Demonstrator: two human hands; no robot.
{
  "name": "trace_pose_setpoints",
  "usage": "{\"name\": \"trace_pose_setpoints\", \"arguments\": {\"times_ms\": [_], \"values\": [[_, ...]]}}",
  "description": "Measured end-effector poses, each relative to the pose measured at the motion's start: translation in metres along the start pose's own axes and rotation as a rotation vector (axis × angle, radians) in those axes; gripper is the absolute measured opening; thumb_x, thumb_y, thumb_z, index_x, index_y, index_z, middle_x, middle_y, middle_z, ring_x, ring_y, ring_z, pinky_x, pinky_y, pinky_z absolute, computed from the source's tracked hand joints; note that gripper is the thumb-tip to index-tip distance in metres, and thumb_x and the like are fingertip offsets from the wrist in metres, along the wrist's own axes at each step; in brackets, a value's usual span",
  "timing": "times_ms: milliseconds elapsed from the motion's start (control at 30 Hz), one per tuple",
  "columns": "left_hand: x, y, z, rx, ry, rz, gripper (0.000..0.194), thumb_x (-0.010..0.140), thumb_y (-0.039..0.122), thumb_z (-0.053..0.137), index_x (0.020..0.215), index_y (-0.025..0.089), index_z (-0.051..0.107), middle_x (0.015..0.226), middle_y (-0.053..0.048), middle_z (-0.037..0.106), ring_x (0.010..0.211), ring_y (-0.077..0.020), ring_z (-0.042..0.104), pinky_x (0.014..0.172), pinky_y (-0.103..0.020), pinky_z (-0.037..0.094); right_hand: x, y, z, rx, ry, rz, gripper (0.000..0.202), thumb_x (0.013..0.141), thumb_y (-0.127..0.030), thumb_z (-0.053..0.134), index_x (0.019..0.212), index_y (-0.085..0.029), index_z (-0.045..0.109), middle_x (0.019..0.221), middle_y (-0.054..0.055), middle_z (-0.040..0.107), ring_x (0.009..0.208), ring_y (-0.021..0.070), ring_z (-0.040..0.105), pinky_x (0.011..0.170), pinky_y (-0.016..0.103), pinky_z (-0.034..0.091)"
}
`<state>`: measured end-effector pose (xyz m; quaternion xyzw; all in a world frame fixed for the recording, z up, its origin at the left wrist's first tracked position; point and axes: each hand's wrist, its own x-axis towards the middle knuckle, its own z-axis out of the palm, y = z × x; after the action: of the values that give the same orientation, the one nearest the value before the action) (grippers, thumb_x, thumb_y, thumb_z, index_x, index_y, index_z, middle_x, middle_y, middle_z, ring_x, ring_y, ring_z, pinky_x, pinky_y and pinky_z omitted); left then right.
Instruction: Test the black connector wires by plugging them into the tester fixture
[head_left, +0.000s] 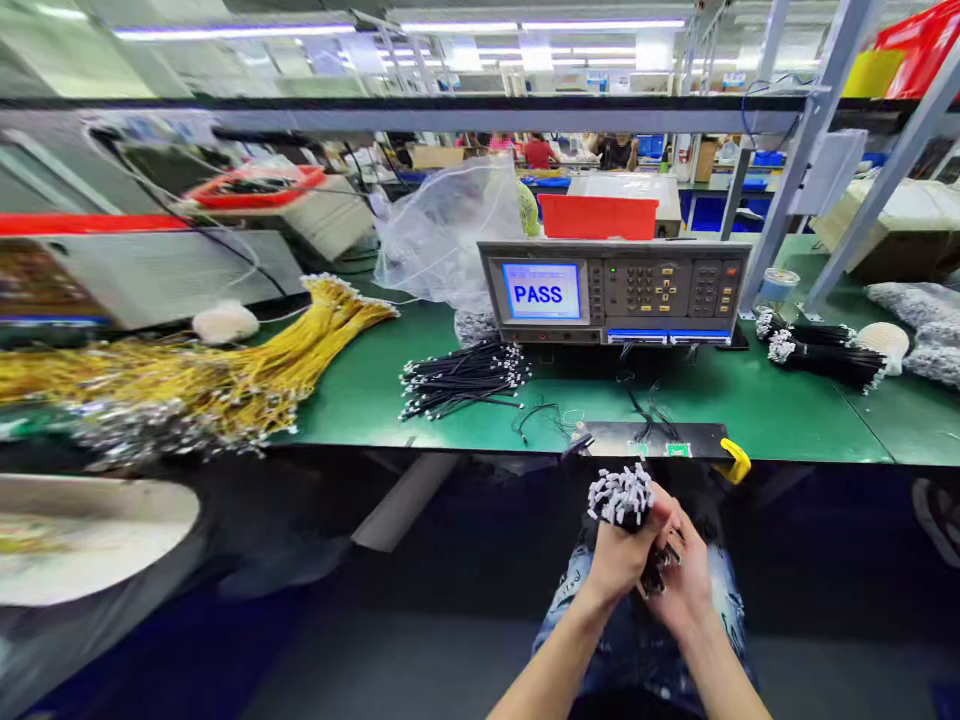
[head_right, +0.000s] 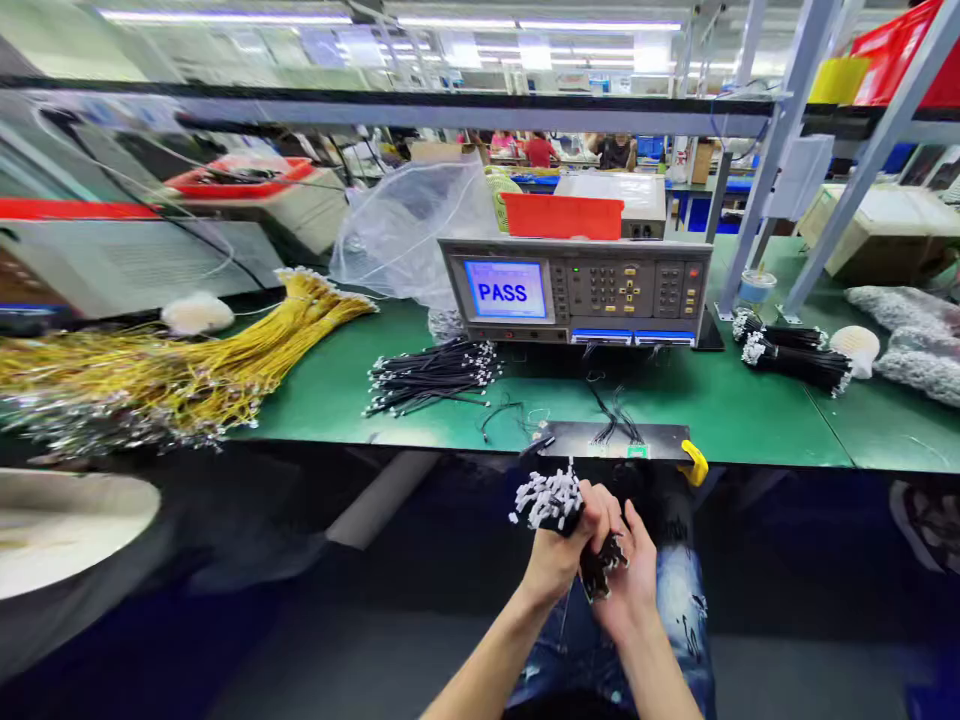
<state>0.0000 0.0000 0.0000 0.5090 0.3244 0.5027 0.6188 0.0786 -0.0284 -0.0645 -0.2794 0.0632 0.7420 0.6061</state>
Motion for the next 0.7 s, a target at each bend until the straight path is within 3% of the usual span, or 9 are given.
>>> {"name": "trace_pose_setpoints", "arguments": {"times_ms": [100,167,233,300,367,467,533,633,700], "values": [[-0.004,-0.007,-0.002,-0.017,0.073,-0.091,0.057,0.073,0.070,0.079,0.062,0.019,0.055,0.055,0.002,0.055,0.060,-0.0143,0.056,0.066,-0.029,0.046,0.008,0.007,-0.008,-0.002,0.037,-0.021,0.014,0.071,-0.034,0.084,0.077,-0.023,0.079,0.086,0.001,0.080,0.080,0.0209,0.074,0.083,0.031,0.060],[-0.005,-0.011,-0.003,-0.062,0.111,-0.142,0.055,0.072,0.069,0.082,0.066,0.020,0.056,0.052,0.004,0.053,0.056,-0.0133,0.055,0.064,-0.028,0.047,0.010,0.012,-0.013,-0.032,0.021,-0.040,0.018,0.072,-0.033,0.084,0.063,-0.024,0.072,0.071,-0.002,0.075,0.072,0.0185,0.071,0.083,0.030,0.059],[-0.006,-0.012,-0.004,-0.132,0.159,-0.175,0.057,0.070,0.069,0.082,0.069,0.021,0.053,0.045,0.009,0.043,0.045,-0.0091,0.045,0.053,-0.024,0.042,0.009,0.013,-0.016,-0.094,-0.035,-0.049,0.027,0.074,-0.036,0.084,0.057,-0.024,0.067,0.062,-0.002,0.069,0.070,0.0184,0.070,0.085,0.032,0.058],[-0.004,-0.010,-0.008,-0.190,0.170,-0.216,0.058,0.069,0.068,0.083,0.072,0.022,0.049,0.042,0.014,0.031,0.037,-0.0047,0.029,0.043,-0.021,0.031,0.006,0.007,-0.017,-0.200,-0.109,-0.041,0.026,0.077,-0.044,0.082,0.066,-0.023,0.073,0.070,0.001,0.073,0.080,0.0221,0.071,0.089,0.035,0.057],[-0.003,-0.007,-0.015,-0.220,0.071,-0.315,0.057,0.069,0.064,0.085,0.073,0.022,0.047,0.042,0.016,0.027,0.036,-0.0025,0.018,0.039,-0.019,0.022,0.003,-0.006,-0.015,-0.330,-0.190,-0.073,0.029,0.079,-0.050,0.081,0.085,-0.022,0.079,0.091,0.006,0.079,0.096,0.0255,0.072,0.093,0.038,0.055],[-0.003,-0.005,-0.026,-0.210,-0.221,-0.536,0.055,0.069,0.057,0.087,0.069,0.023,0.044,0.041,0.016,0.026,0.036,-0.0023,0.017,0.038,-0.019,0.018,-0.001,-0.035,-0.004,-0.575,-0.347,-0.184,0.042,0.073,-0.050,0.087,0.104,-0.023,0.079,0.109,0.008,0.078,0.106,0.0265,0.069,0.099,0.039,0.051],[-0.006,-0.010,-0.029,-0.158,-0.403,-0.649,0.052,0.067,0.051,0.089,0.065,0.023,0.045,0.042,0.014,0.029,0.037,-0.0035,0.021,0.039,-0.021,0.021,-0.003,-0.052,0.008,-0.744,-0.532,-0.173,0.042,0.068,-0.048,0.091,0.098,-0.021,0.078,0.103,0.008,0.078,0.107,0.0288,0.069,0.102,0.042,0.048],[-0.012,-0.020,-0.028,-0.051,-0.560,-0.713,0.047,0.065,0.047,0.091,0.061,0.024,0.050,0.044,0.011,0.033,0.040,-0.0085,0.031,0.042,-0.026,0.032,-0.005,-0.059,0.027,-0.858,-0.813,-0.056,0.034,0.069,-0.048,0.091,0.079,-0.020,0.073,0.085,0.006,0.075,0.102,0.0298,0.070,0.102,0.046,0.048],[-0.015,-0.023,-0.028,-0.005,-0.595,-0.711,0.044,0.068,0.050,0.087,0.058,0.025,0.052,0.043,0.009,0.035,0.039,-0.0114,0.036,0.044,-0.029,0.038,-0.006,-0.054,0.035,-0.862,-0.836,-0.055,0.031,0.078,-0.046,0.084,0.069,-0.021,0.067,0.067,0.001,0.068,0.088,0.0264,0.072,0.101,0.046,0.048]]}}
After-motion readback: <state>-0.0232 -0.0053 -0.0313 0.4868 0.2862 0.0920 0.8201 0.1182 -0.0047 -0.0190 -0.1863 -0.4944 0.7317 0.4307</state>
